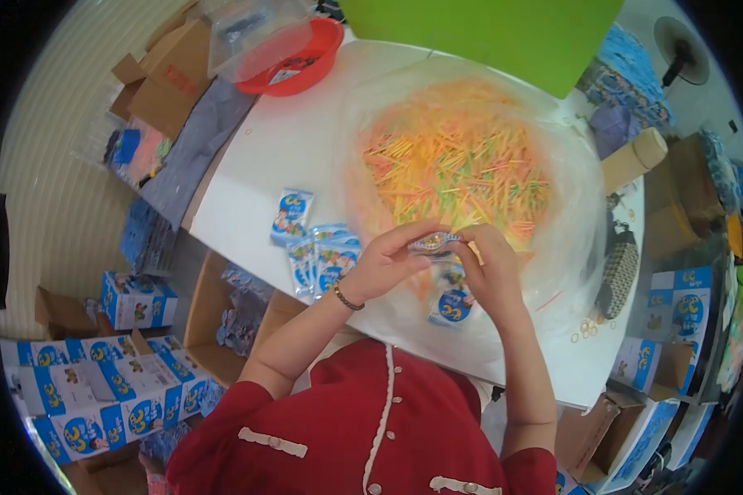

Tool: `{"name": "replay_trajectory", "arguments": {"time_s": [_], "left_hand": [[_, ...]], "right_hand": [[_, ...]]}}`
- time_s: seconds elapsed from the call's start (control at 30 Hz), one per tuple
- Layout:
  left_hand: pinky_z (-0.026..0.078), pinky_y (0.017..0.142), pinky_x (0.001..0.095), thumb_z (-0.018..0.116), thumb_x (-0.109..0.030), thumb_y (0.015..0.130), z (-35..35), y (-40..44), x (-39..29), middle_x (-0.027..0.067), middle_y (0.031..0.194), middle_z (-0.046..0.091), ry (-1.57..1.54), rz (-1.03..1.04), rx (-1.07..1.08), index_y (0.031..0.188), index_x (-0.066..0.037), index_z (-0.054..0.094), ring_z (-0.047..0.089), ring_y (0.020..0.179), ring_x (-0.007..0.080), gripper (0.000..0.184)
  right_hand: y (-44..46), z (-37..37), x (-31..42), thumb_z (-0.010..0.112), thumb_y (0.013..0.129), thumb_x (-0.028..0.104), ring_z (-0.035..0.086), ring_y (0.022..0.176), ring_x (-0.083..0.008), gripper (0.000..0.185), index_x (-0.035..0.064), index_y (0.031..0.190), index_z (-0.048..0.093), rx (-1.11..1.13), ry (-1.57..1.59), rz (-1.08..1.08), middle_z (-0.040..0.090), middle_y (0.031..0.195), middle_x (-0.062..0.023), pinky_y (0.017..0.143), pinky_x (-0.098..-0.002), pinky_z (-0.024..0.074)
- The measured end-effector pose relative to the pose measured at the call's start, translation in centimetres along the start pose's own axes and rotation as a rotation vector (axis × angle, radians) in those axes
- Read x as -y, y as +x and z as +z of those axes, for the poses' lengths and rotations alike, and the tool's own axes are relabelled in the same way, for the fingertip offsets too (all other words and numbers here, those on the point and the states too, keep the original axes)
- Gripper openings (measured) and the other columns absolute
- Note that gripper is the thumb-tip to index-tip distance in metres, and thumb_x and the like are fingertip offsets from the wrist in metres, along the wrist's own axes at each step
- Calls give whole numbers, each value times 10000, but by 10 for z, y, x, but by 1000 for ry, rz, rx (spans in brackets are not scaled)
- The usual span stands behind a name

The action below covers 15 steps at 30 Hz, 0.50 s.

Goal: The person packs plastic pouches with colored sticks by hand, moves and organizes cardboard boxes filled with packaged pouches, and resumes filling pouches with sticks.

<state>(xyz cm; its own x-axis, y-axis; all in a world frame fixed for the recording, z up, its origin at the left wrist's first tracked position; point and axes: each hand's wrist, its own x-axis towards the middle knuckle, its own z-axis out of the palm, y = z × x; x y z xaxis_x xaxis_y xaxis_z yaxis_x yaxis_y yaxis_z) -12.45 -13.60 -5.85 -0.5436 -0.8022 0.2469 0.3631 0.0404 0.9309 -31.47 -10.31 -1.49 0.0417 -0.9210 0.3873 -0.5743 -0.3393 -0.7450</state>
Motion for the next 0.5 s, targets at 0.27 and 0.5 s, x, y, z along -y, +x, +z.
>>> {"name": "replay_trajectory", "arguments": {"time_s": [0.27,0.5], "left_hand": [[497,807,309,722,-79,822,-16,-77,-47,76,1082,633,602,-163,-385,1203,-47,622,595,1004,162,395],[375,900,425,752,-249,758,-39,-67,-37,89,1000,618,1582,113,-416,1015,-87,667,538,997,287,316]], "right_hand": [[-34,15,38,622,893,53,614,684,-168,88,10,962,588,197,277,181,622,840,-83,655,-282,487],[-64,-24,-11,609,911,83,577,648,-157,95,-10,924,595,-51,107,442,619,791,-92,630,-279,473]]}}
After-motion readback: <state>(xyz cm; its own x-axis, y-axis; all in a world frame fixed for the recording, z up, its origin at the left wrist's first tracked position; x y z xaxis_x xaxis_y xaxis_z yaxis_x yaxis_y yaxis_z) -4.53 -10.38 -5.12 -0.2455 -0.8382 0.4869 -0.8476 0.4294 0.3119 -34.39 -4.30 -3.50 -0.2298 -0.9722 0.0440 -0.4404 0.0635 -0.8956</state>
